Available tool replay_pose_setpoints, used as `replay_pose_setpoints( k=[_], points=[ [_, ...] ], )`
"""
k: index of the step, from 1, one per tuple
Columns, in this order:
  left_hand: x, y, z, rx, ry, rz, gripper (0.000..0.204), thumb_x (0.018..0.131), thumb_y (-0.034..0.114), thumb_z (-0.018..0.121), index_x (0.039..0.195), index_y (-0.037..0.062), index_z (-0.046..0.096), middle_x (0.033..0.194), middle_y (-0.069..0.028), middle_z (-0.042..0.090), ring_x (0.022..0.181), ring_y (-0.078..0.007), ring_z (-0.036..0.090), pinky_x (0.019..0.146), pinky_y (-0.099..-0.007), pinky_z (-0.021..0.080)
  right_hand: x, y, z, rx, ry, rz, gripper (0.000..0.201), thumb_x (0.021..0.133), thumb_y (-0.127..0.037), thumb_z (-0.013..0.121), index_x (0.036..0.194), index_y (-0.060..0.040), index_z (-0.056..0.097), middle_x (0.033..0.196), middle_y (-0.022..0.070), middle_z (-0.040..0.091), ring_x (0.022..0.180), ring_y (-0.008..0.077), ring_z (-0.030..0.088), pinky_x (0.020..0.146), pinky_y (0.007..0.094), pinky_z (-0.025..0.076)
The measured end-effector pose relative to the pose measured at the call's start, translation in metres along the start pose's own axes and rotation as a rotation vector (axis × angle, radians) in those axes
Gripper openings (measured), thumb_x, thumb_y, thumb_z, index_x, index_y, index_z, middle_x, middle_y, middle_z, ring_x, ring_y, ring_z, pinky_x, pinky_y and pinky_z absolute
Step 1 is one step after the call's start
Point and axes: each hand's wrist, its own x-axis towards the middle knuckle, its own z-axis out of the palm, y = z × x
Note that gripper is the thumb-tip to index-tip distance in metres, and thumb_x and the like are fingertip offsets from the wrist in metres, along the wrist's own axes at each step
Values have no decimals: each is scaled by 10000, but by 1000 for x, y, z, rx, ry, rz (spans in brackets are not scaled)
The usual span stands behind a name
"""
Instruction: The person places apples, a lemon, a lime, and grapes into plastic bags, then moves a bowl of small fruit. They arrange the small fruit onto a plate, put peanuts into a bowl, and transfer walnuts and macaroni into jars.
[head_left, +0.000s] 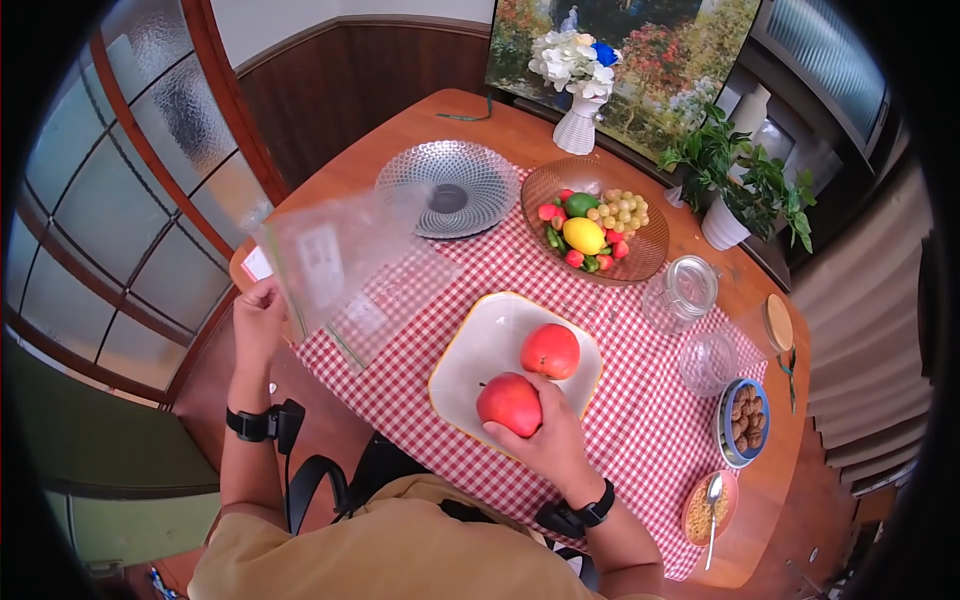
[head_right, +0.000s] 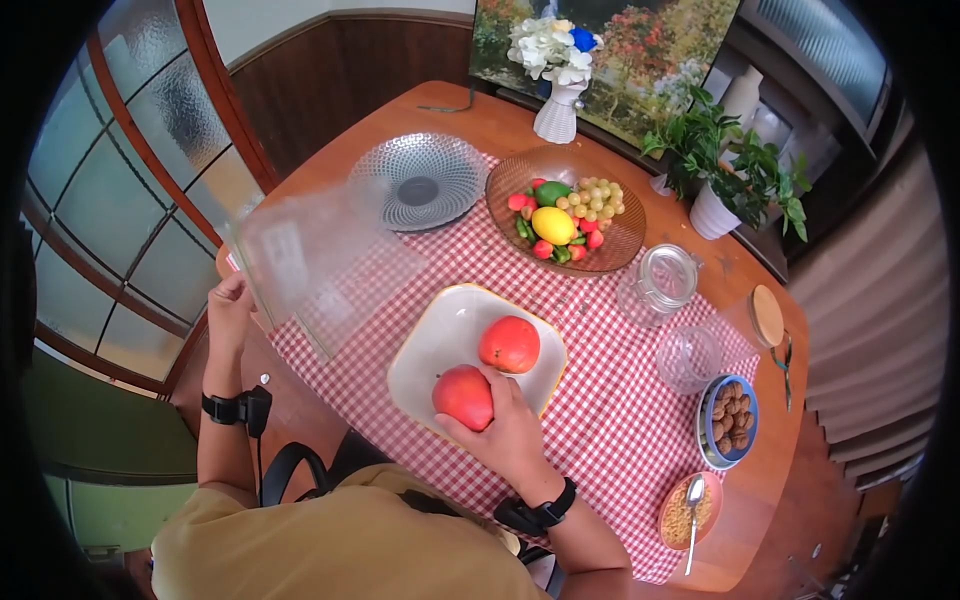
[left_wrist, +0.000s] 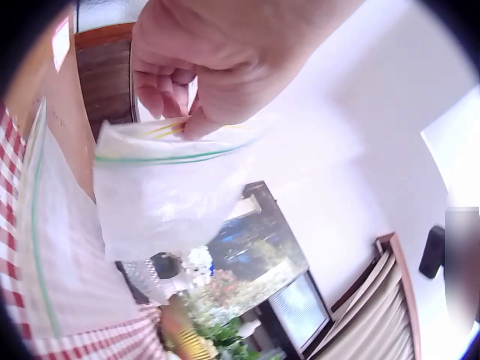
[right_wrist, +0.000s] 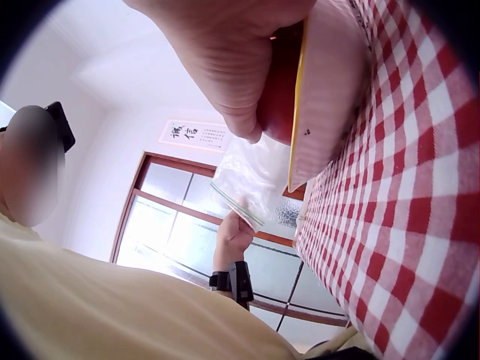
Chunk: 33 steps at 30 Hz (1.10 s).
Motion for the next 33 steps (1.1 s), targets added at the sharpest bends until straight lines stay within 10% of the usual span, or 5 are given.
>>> replay_pose_setpoints(
  k=[8,17,22,26,33],
  points=[
    [-5,19,-7,-9,38,15,119,891,46,623,964,-17,694,731,60,583,630,-10,505,555,-168,390,0,-1,-1,13,-10,11,717,707,-353,812,1249,-24,478,1145,199,583,1048,332,603,898,394,496],
    [-33,47,18,751,185,542,228,782,9,677,992,90,712,823,-113,622,726,-259,614,646,-330,494,0,6,2,-29,4,-50,764,714,-426,788,1280,-32,461,1177,210,574,1028,361,615,843,416,525],
    [-39,19,19,903,-299,268,274,725,99,742,994,64,703,956,-157,651,852,-341,624,758,-390,512,0,6,2,-19,2,-52,767,713,-432,787,1280,-31,461,1177,213,574,1026,364,615,845,415,524],
    [-54,45,48,850,-282,371,402,703,154,769,1073,34,668,997,-179,641,934,-362,601,840,-397,495,0,6,1,-28,-3,-45,763,730,-438,773,1289,-31,450,1170,217,576,1025,369,614,840,418,523],
    [-100,87,133,319,-1023,537,757,695,262,790,1349,86,452,1297,-170,484,1178,-366,471,1003,-438,380,-2,12,2,-11,1,-100,563,882,-368,622,1288,-19,447,1145,244,583,984,390,619,835,434,506]
  ],
)
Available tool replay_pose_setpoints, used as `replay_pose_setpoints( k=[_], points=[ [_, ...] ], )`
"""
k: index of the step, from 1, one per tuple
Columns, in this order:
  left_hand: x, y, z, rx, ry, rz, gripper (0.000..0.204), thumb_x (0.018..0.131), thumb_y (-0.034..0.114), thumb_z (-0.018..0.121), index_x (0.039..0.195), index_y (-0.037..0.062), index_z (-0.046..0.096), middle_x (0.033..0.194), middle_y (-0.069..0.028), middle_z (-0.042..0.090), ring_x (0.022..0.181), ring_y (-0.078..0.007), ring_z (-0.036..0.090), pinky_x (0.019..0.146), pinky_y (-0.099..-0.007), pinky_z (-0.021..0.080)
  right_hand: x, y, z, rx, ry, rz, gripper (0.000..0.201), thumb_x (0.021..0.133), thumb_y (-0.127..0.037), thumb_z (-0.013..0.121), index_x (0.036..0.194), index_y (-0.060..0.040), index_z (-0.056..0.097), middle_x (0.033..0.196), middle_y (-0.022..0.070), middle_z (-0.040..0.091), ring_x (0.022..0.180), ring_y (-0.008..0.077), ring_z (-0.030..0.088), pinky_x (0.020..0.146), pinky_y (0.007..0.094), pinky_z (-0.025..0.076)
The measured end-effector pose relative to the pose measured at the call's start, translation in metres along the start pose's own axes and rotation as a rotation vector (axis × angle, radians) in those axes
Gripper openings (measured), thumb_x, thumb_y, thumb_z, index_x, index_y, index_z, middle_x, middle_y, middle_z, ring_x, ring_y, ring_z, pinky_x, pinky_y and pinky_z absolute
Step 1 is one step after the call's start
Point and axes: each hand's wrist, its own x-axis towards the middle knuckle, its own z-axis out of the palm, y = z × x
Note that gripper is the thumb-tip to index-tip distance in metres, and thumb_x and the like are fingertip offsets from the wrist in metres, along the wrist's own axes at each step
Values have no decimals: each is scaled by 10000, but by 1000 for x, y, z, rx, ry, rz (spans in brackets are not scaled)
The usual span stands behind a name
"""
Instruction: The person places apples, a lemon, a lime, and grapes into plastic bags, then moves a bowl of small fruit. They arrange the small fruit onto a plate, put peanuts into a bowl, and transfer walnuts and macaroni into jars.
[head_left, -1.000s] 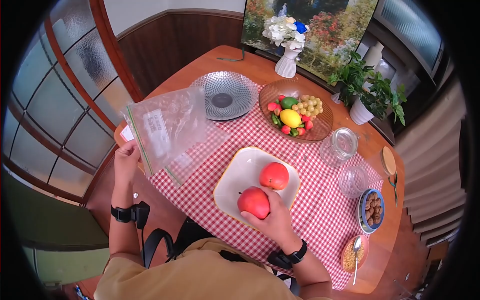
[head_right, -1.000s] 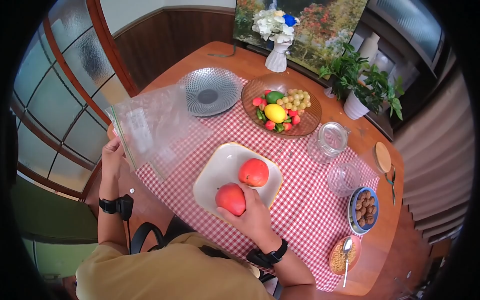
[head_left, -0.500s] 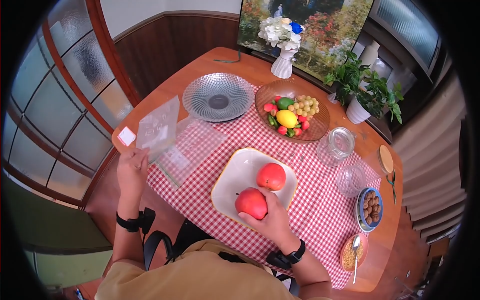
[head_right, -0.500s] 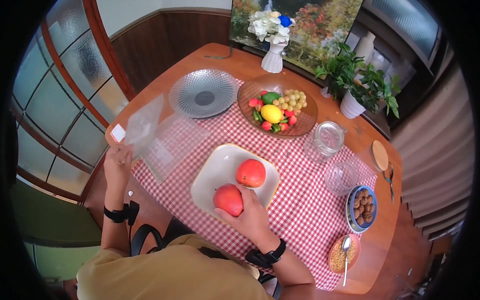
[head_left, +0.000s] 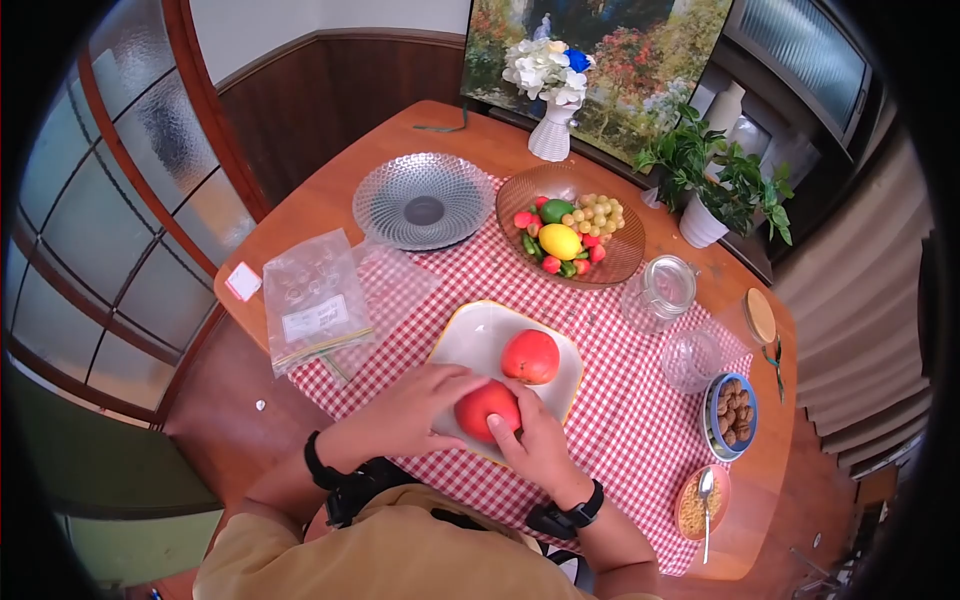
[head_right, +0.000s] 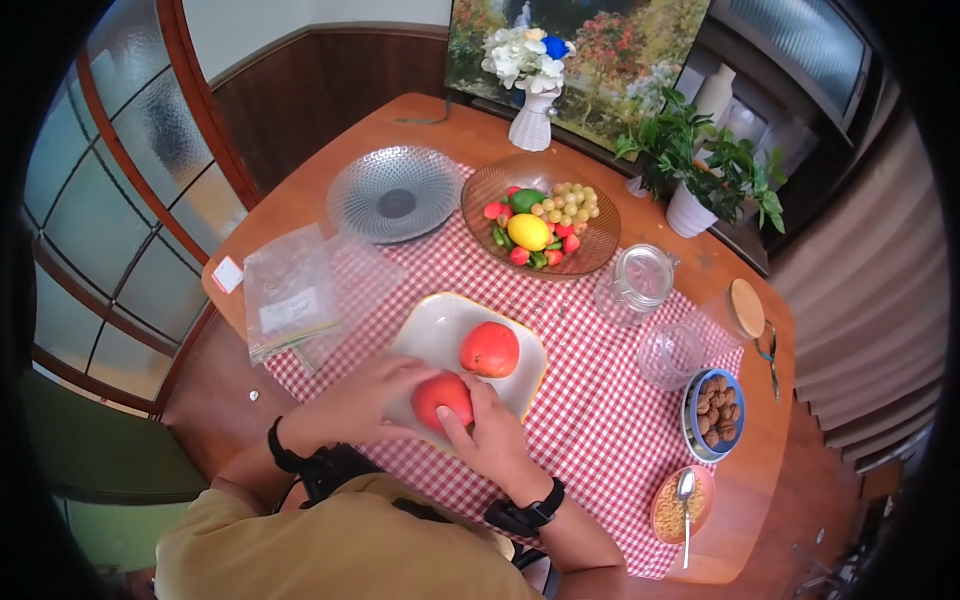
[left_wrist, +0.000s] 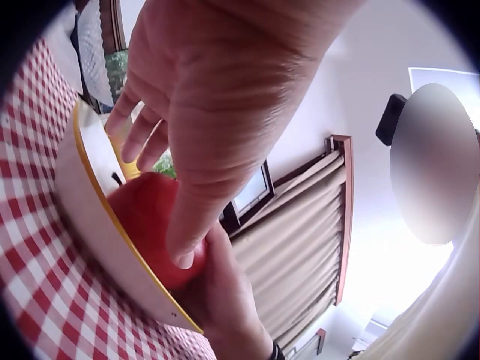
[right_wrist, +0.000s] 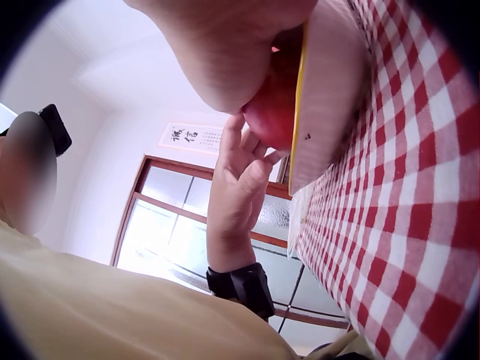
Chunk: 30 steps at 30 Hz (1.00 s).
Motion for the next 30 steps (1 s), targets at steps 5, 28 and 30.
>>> replay_pose_setpoints(
  k=[5,28,30],
  points=[
    [22,-3,17,63,-99,92,769,648,268,811,1317,97,473,1262,-149,507,1146,-347,504,965,-429,412,0,5,2,64,77,-7,407,939,-296,539,1224,-8,501,1094,224,599,933,367,632,801,415,508],
    [153,-139,-98,460,497,-537,727,639,441,796,1138,-13,527,1103,-206,614,1033,-355,597,888,-415,476,-5,11,8,-55,120,-41,316,875,-293,632,1021,-18,576,881,135,622,614,240,628,574,350,514],
    [152,-133,-95,430,368,-672,709,678,422,775,1177,-9,515,1158,-212,583,1115,-353,552,937,-427,442,-6,11,7,-53,107,-37,314,871,-299,634,1003,-19,582,875,135,625,616,247,628,577,356,515]
  ],
)
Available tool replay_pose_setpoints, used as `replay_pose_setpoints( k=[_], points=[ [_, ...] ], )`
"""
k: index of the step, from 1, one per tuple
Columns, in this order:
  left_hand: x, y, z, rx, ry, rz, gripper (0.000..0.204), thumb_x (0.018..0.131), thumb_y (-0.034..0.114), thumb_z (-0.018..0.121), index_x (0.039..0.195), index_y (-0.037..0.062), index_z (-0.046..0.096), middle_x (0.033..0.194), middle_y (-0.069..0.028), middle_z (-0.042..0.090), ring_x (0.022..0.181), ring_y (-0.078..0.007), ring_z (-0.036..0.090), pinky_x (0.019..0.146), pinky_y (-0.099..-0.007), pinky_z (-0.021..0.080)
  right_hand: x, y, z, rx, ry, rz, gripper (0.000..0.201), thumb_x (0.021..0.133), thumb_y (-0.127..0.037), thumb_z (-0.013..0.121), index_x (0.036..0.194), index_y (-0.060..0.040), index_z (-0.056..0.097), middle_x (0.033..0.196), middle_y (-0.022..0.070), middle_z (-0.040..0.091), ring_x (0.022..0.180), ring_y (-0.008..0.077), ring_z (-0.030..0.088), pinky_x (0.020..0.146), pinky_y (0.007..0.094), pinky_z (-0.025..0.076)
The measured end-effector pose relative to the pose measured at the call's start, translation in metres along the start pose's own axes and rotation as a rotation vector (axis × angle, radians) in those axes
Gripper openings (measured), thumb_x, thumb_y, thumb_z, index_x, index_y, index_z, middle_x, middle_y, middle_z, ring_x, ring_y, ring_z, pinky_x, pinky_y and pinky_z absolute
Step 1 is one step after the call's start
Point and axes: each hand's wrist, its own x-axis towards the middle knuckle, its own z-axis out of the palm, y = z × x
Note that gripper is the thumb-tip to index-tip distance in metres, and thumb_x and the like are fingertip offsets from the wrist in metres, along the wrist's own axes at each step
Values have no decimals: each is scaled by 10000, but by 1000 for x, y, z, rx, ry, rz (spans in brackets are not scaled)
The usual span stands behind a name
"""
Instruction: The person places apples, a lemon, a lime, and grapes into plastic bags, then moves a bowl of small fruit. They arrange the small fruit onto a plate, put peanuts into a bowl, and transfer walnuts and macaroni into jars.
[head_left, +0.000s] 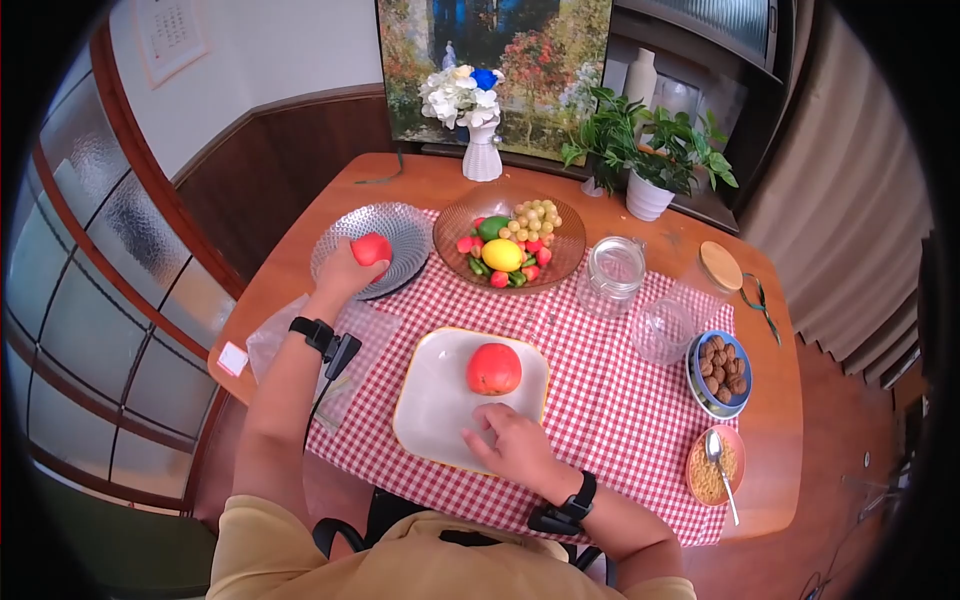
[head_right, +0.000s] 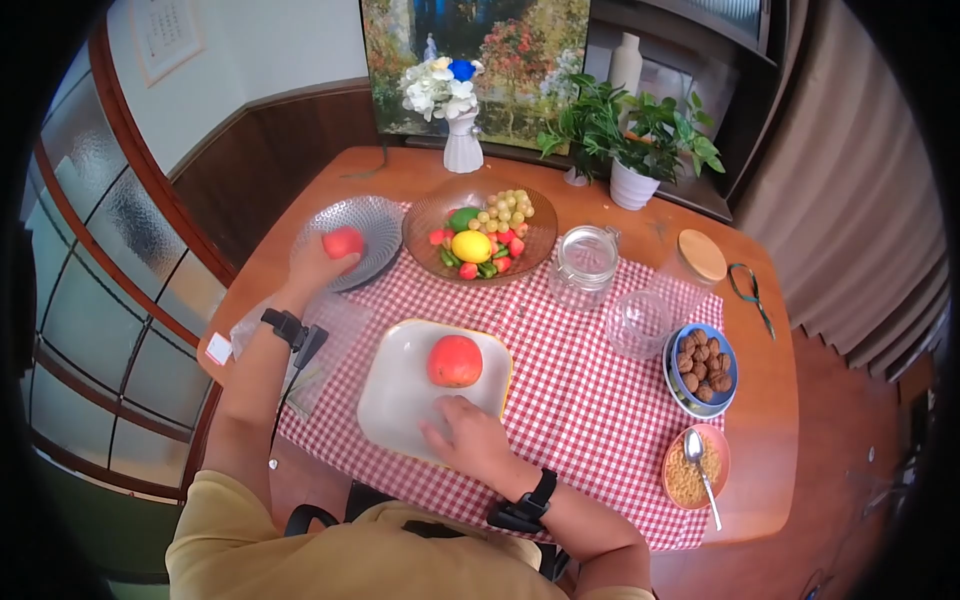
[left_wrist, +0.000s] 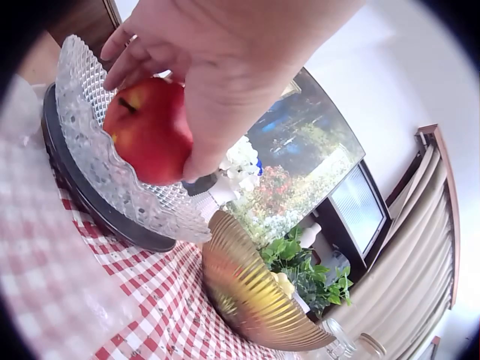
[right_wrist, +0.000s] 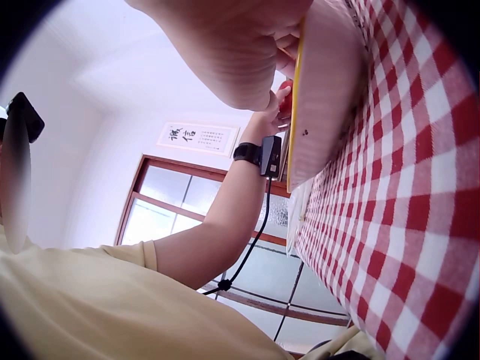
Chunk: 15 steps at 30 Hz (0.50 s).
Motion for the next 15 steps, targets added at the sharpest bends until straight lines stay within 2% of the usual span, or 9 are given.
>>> replay_pose_setpoints(
  k=[1,3,4,6,8,10,12,14,15],
  points=[
    [-4,1,3,4,-9,-1,709,678,422,775,1177,-9,515,1158,-212,583,1115,-353,552,937,-427,442,0,0,0,-7,-2,-6,308,866,-298,640,989,-22,585,862,130,627,614,248,627,572,356,514],
    [-15,8,10,50,336,241,734,708,391,764,1252,-10,476,1205,-213,557,1179,-355,507,990,-433,400,1,0,0,-10,-2,-7,302,861,-297,645,975,-25,587,848,126,628,612,248,626,567,355,512],
    [-25,15,12,54,329,244,734,708,391,764,1252,-10,476,1205,-213,557,1179,-355,507,990,-433,400,1,-1,0,-8,3,1,297,858,-297,647,965,-27,588,839,124,630,612,252,626,561,355,510],
    [-56,37,10,-251,196,597,738,747,342,745,1316,-6,430,1251,-212,524,1211,-355,475,1028,-435,366,2,-4,-2,-4,6,14,293,855,-297,650,954,-29,588,829,122,631,611,256,626,555,356,507],
    [-95,60,5,-380,-88,848,716,755,290,745,1320,-9,425,1285,-202,497,1209,-364,471,1036,-432,362,3,-8,-6,23,-98,115,302,859,-306,627,951,-22,578,894,154,634,740,309,644,635,404,521],
    [-126,77,13,-361,-342,940,675,768,260,733,1318,10,432,1307,-201,473,1222,-379,457,1031,-440,368,1,-2,0,85,-26,122,289,849,-282,647,939,-24,554,863,147,615,695,302,625,614,395,510],
    [-142,76,37,-389,-365,947,666,771,265,728,1318,22,435,1321,-207,459,1231,-384,447,1030,-446,370,1,-2,0,144,50,128,284,840,-259,668,928,-27,531,831,139,596,649,296,606,592,386,500],
    [-149,77,46,-417,-391,958,657,774,270,723,1317,34,438,1334,-213,444,1239,-389,437,1029,-451,371,2,-7,-4,233,194,217,293,827,-210,693,928,-30,485,854,134,542,620,261,550,588,364,483],
    [-150,77,47,-431,-402,937,644,784,272,712,1320,44,438,1327,-220,453,1228,-399,447,1017,-457,382,2,-5,-4,232,196,216,293,827,-210,693,928,-30,485,854,134,542,620,261,550,588,364,483]
  ],
)
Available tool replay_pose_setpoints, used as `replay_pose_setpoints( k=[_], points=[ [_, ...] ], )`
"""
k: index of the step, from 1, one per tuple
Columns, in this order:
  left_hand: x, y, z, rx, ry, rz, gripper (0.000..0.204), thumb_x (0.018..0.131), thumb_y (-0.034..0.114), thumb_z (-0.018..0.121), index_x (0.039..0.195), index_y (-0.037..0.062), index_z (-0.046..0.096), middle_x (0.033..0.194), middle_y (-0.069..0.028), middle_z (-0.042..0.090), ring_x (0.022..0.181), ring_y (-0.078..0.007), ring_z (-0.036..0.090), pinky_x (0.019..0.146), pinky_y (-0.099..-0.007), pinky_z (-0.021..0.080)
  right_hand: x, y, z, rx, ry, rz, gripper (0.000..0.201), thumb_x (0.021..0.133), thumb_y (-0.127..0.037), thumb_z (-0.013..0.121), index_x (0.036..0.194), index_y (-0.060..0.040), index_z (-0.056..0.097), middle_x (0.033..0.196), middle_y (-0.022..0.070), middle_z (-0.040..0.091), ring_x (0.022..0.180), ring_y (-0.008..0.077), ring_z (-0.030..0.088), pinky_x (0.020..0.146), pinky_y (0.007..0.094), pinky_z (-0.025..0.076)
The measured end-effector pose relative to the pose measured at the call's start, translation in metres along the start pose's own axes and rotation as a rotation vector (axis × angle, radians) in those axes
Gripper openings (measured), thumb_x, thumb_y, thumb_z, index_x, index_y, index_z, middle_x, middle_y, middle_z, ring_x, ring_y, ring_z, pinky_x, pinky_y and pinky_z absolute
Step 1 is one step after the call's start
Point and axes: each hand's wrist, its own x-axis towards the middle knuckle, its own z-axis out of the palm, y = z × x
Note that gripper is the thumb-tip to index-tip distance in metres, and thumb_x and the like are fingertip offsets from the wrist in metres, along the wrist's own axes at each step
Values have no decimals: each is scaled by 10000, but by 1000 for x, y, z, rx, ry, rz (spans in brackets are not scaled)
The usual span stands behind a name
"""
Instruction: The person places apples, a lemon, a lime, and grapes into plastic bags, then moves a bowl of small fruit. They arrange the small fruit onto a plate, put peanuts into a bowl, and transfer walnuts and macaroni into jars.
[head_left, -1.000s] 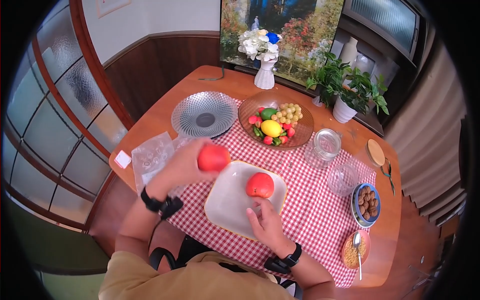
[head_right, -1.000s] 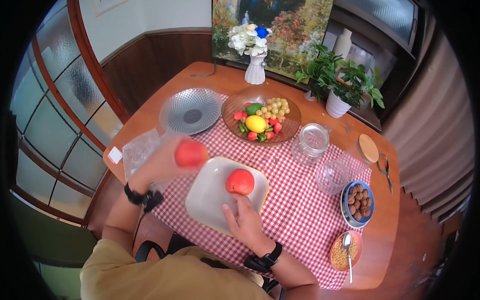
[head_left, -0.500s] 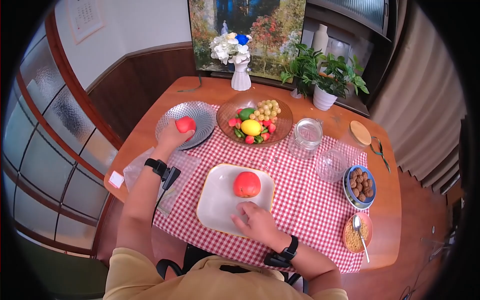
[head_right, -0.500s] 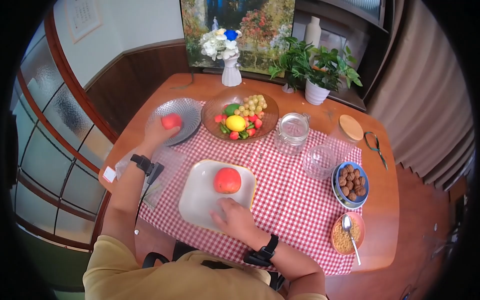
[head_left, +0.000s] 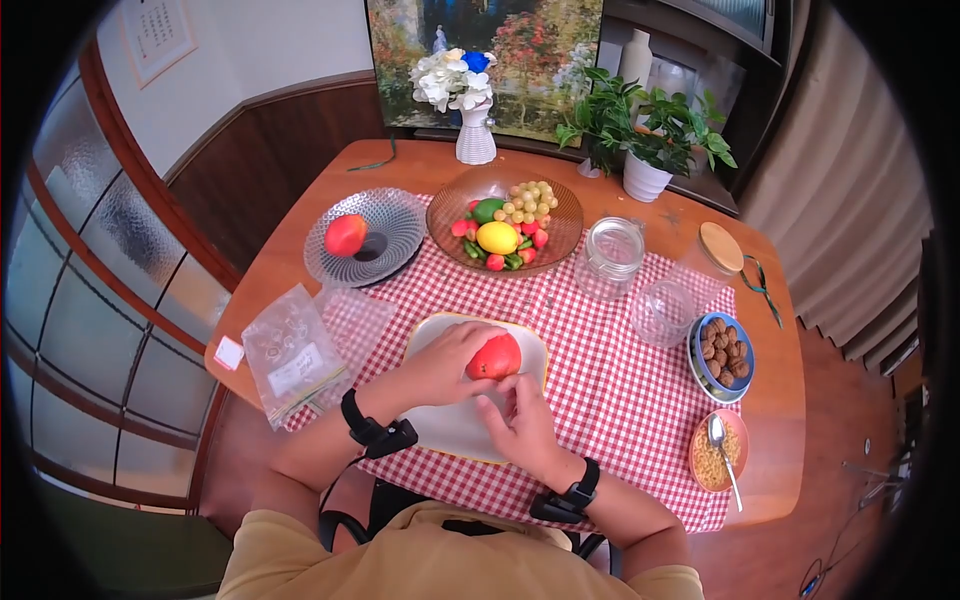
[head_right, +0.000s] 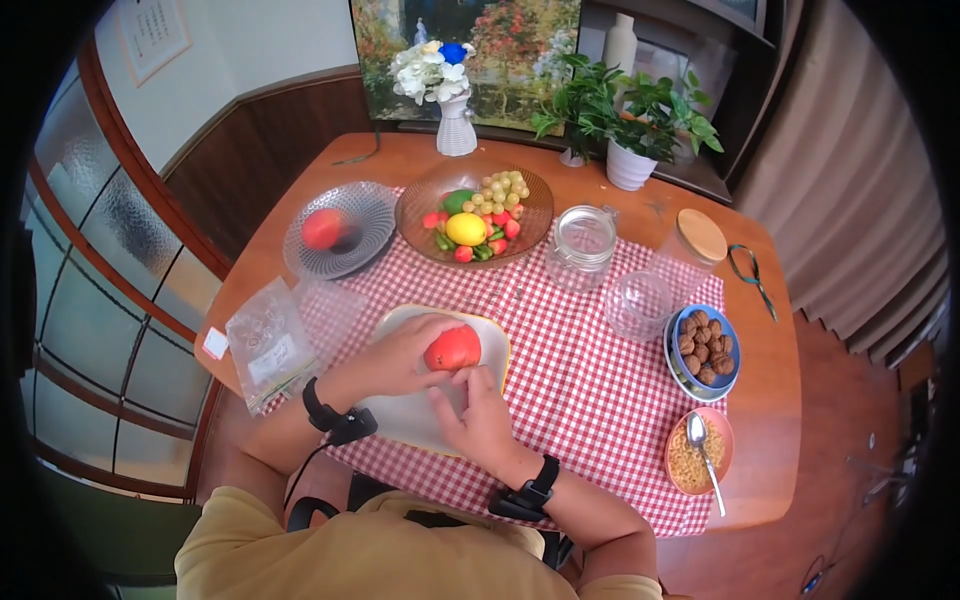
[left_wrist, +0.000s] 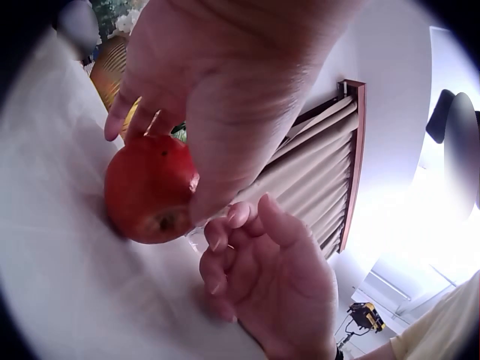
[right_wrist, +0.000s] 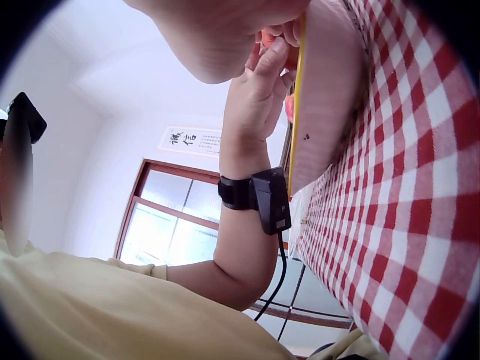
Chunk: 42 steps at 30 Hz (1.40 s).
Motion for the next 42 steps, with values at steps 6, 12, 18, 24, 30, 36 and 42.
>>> replay_pose_setpoints(
  k=[6,12,18,24,30,36,42],
  points=[
    [-21,12,-6,-90,-117,-270,567,843,294,643,1296,9,456,1223,-247,542,1122,-407,533,961,-443,426,4,9,4,-68,193,-223,414,808,-164,722,1096,-17,462,945,136,491,766,201,540,662,306,476],
    [-46,24,-1,-168,11,-344,441,932,225,498,1291,-30,466,1187,-249,580,1076,-376,577,938,-411,440,4,-9,1,-292,-54,-162,528,874,-362,617,1204,21,464,1059,212,563,800,379,624,660,444,523],
    [-62,32,25,-197,171,-390,370,971,178,394,1258,-30,497,1177,-244,584,1062,-395,570,920,-427,448,6,-4,0,-301,-255,25,404,956,-324,470,1190,5,480,1048,260,606,840,415,631,694,461,520],
    [-64,37,27,-172,151,-237,526,899,260,587,1322,0,414,1206,-236,542,1055,-411,569,900,-447,463,7,-9,-2,-264,-199,-5,327,971,-275,434,1116,-1,539,1023,235,609,856,407,621,715,450,512],
    [-68,34,29,-206,68,-303,795,667,374,821,1256,18,421,1192,-237,531,1031,-401,580,844,-454,494,7,-3,-1,-180,-179,4,328,958,-270,460,1131,-6,548,1042,220,606,864,399,619,757,438,508],
    [-67,30,28,-111,-71,-510,803,655,352,822,1261,27,406,1136,-224,552,1006,-389,595,830,-440,503,6,-17,-6,-263,-192,-72,413,941,-324,496,1217,-17,518,1063,221,605,888,399,629,760,430,520],
    [-63,33,26,-34,213,-82,732,650,353,820,1205,38,460,1085,-202,578,996,-375,599,825,-433,506,7,1,-1,-205,-197,24,547,874,-406,600,1236,-12,491,1119,215,584,900,385,638,759,411,531]
  ],
)
